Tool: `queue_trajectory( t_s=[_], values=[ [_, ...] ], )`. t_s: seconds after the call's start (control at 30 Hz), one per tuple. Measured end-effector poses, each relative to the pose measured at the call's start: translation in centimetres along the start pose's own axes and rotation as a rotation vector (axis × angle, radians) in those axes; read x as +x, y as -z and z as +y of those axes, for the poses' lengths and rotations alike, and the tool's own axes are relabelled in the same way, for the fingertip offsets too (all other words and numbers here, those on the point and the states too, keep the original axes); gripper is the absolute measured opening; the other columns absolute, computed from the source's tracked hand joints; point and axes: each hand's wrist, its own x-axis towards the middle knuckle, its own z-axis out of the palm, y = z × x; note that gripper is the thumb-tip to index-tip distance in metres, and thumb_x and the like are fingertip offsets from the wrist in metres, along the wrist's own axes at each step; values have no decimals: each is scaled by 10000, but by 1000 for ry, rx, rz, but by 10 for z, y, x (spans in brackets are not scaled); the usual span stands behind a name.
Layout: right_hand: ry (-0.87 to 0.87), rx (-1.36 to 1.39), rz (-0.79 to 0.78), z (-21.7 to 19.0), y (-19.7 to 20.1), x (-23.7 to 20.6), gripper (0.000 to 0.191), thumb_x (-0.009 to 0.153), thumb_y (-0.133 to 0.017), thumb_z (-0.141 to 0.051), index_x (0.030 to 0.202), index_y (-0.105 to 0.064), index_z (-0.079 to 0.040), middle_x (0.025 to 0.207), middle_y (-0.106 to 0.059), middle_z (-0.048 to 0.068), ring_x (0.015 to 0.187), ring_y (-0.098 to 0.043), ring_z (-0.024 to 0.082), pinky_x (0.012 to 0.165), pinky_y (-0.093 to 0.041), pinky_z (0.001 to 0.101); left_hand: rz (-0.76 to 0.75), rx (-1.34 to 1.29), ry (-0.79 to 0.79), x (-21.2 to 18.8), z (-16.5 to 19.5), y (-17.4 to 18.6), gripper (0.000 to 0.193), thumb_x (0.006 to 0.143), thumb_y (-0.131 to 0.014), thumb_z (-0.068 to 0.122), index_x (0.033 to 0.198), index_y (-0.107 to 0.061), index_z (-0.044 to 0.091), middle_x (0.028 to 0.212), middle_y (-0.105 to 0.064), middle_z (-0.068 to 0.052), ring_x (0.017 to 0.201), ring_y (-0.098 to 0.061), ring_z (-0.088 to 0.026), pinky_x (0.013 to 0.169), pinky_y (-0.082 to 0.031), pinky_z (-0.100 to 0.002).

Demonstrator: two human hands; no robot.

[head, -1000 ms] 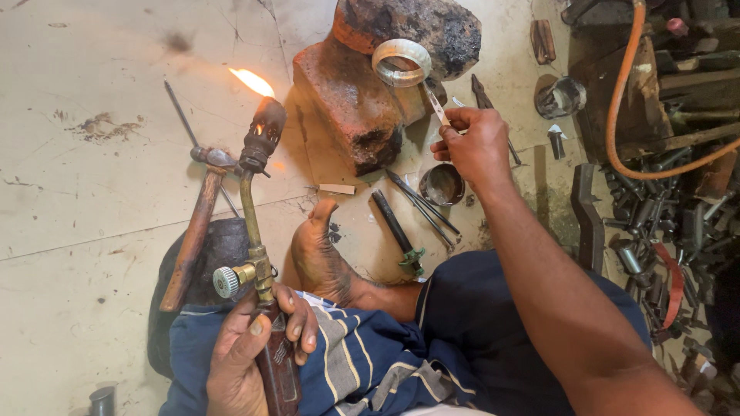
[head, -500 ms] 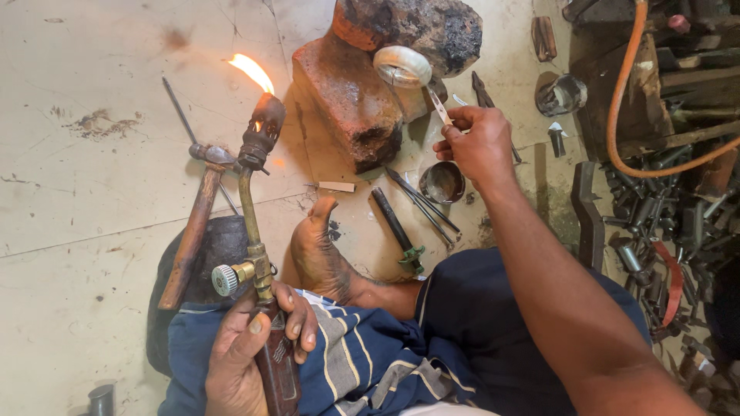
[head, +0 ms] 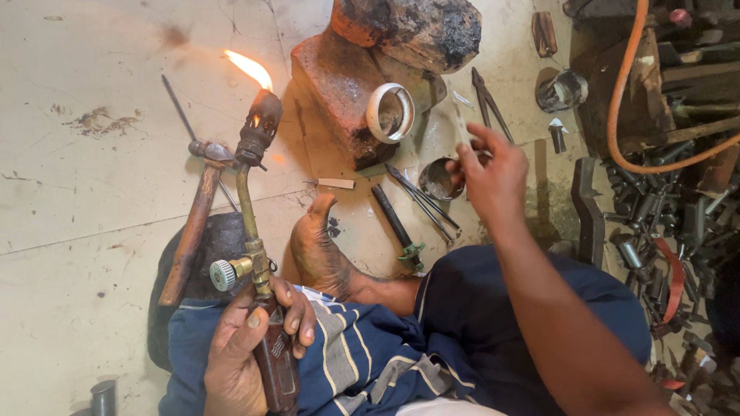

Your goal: The person sits on the floor and uses pliers to adjust a metal ring, then hammers it on a brick. They use a blowtorch to heat the ring and apply a filler material to a seam, continuing to heat and adjust the ring.

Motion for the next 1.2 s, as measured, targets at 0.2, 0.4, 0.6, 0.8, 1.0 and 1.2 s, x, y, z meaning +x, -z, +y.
queue_trajectory(
  t_s=[0.2, 0.4, 0.6, 0.8, 1.0, 1.2],
  values=[
    [307, -382, -192, 25, 7, -95, 336, 890, -681, -47, 1224, -713, -26, 859, -696, 181, 750, -701, 316, 686, -564, 411, -22, -14, -4, -1, 0, -1, 429, 1002, -641, 251, 1197, -515, -109, 889, -519, -173, 886, -581, -283, 671, -464, -314],
    [279, -543, -467, 73, -19, -104, 332, 902, -657, -140, 1222, -707, -66, 984, -703, 171, 914, -673, 389, 808, -546, 478, 36, 18, 20, -3, 2, -8, 367, 1009, -630, 245, 1151, -550, -84, 881, -549, -154, 858, -590, -274, 643, -471, -304],
    [406, -504, -427, 73, -20, -98, 388, 834, -731, -148, 1214, -702, -74, 1096, -683, 175, 1031, -653, 388, 872, -549, 463, 152, 145, 59, 17, -1, -31, 276, 982, -627, 194, 1106, -576, -48, 815, -583, -107, 761, -633, -220, 544, -478, -246],
    [484, -418, -261, 21, -8, -32, 743, 792, -846, -187, 1463, -527, -165, 1445, -518, 177, 1086, -628, 355, 952, -534, 455, 89, 150, 100, 93, -9, -52, 230, 965, -632, 189, 1082, -629, -8, 756, -587, -74, 676, -636, -178, 509, -494, -232],
    [905, -761, -473, -10, -26, 53, 1079, 625, -923, -233, 1546, -361, -250, 1640, -157, 216, 1521, -162, 463, 1200, -267, 585, 125, 156, 151, 138, -22, -36, 193, 953, -647, 208, 978, -613, 20, 746, -601, -62, 669, -656, -166, 484, -479, -224],
    [1086, -1020, -524, -4, -52, 81, 1020, 738, -790, -113, 1599, -293, -341, 1677, -139, 170, 1556, -90, 409, 1248, -143, 599, 122, 215, 152, 154, -27, -20, 184, 941, -661, 207, 973, -607, 34, 724, -607, -51, 626, -649, -155, 462, -480, -227]
  ],
)
